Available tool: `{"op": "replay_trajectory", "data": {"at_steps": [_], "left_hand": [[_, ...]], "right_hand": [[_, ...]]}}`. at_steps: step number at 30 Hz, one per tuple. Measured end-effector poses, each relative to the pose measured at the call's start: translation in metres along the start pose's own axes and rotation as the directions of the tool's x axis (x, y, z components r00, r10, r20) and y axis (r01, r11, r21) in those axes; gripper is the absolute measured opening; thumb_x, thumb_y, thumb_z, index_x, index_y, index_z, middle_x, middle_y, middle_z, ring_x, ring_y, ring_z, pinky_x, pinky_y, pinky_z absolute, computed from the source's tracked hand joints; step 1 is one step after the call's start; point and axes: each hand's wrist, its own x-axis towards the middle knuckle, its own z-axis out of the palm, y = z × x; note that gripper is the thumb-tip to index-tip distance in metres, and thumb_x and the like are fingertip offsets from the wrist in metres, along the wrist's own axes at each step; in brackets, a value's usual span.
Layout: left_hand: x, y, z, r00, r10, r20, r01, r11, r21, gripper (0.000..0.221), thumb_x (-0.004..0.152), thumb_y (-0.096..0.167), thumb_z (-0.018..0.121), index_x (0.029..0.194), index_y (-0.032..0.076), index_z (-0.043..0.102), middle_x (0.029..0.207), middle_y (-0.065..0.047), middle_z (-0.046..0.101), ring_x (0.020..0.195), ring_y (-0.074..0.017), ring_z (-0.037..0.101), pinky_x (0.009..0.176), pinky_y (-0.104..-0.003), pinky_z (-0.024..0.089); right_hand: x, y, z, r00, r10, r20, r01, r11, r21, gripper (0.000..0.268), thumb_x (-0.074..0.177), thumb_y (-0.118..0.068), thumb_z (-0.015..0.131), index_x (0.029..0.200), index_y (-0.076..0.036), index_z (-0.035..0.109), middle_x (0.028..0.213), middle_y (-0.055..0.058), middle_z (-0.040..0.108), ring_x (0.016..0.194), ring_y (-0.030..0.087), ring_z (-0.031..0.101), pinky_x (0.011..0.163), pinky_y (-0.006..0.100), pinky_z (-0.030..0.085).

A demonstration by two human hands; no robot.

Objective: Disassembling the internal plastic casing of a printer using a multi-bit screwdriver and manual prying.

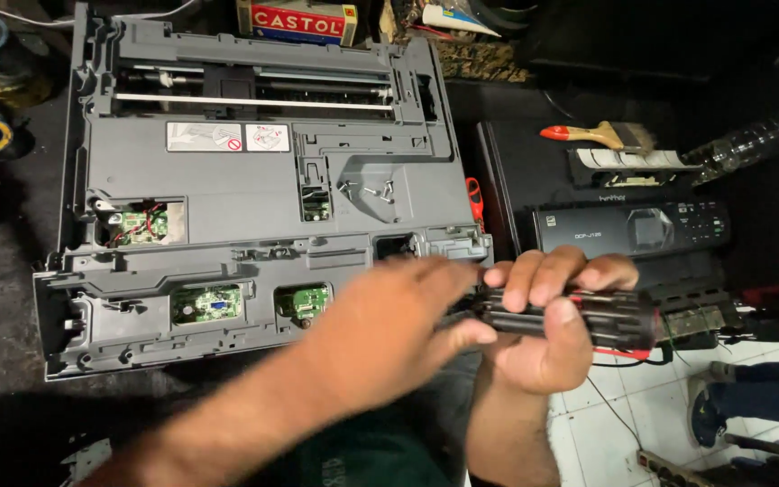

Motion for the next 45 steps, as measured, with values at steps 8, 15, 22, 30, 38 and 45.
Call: {"op": "replay_trajectory", "data": {"at_steps": [8, 15, 22, 30, 38, 45], "left_hand": [[0.063, -0.098, -0.044, 0.979, -0.190, 0.072, 0.081, 0.689, 0.721, 0.008, 0.089, 0.023, 0.072, 0.084, 0.017, 0.071, 0.075, -0.007, 0.072, 0.068, -0.0329, 0.070, 0.055, -0.046, 0.054], [0.079, -0.139, -0.006, 0.961, -0.270, 0.052, 0.105, 0.535, 0.838, 0.013, 0.069, 0.008, 0.076, 0.076, 0.017, 0.070, 0.077, -0.002, 0.070, 0.073, -0.0275, 0.066, 0.066, -0.044, 0.053], [0.075, -0.149, 0.002, 0.977, -0.214, 0.020, 0.092, 0.500, 0.861, 0.032, 0.050, -0.004, 0.072, 0.062, 0.024, 0.062, 0.065, 0.006, 0.063, 0.063, -0.0216, 0.060, 0.069, -0.040, 0.047], [0.077, -0.127, -0.019, 0.945, -0.304, 0.121, 0.055, 0.514, 0.856, 0.022, 0.069, -0.001, 0.077, 0.074, 0.021, 0.072, 0.074, 0.003, 0.071, 0.073, -0.0231, 0.069, 0.077, -0.044, 0.056], [0.070, -0.123, -0.050, 0.982, -0.138, 0.126, 0.027, 0.770, 0.637, 0.009, 0.085, 0.016, 0.084, 0.083, 0.021, 0.077, 0.085, 0.004, 0.076, 0.081, -0.0171, 0.070, 0.091, -0.050, 0.056], [0.078, -0.137, -0.034, 0.958, -0.186, 0.216, 0.002, 0.763, 0.647, 0.010, 0.080, 0.017, 0.085, 0.077, 0.021, 0.076, 0.077, 0.003, 0.074, 0.081, -0.0216, 0.070, 0.076, -0.047, 0.058]], "right_hand": [[0.016, -0.016, -0.018, 0.992, -0.122, -0.020, 0.123, 0.991, 0.054, 0.014, 0.103, -0.009, 0.059, 0.116, -0.014, 0.059, 0.093, 0.003, 0.063, 0.079, 0.015, 0.063, 0.081, 0.035, 0.064], [-0.001, -0.036, -0.041, 0.996, -0.061, -0.067, 0.064, 0.997, 0.051, 0.021, 0.104, -0.012, 0.053, 0.122, -0.017, 0.060, 0.094, 0.000, 0.056, 0.079, 0.015, 0.056, 0.082, 0.036, 0.060], [-0.008, -0.043, -0.043, 0.996, -0.040, -0.075, 0.042, 0.999, 0.025, 0.021, 0.103, -0.012, 0.051, 0.122, -0.019, 0.058, 0.093, -0.002, 0.053, 0.078, 0.014, 0.053, 0.082, 0.035, 0.058], [-0.011, -0.054, -0.043, 0.999, -0.039, -0.037, 0.043, 0.993, 0.108, 0.020, 0.102, -0.008, 0.051, 0.121, -0.014, 0.057, 0.093, 0.002, 0.058, 0.081, 0.017, 0.060, 0.086, 0.037, 0.060], [-0.018, -0.063, -0.045, 0.999, -0.030, -0.044, 0.034, 0.995, 0.092, 0.022, 0.103, -0.009, 0.052, 0.123, -0.015, 0.061, 0.095, 0.001, 0.059, 0.082, 0.016, 0.059, 0.086, 0.035, 0.059], [-0.017, -0.059, -0.044, 1.000, -0.005, -0.001, 0.005, 0.987, 0.162, 0.023, 0.104, -0.009, 0.049, 0.124, -0.013, 0.062, 0.096, 0.003, 0.059, 0.083, 0.017, 0.059, 0.089, 0.037, 0.058]]}}
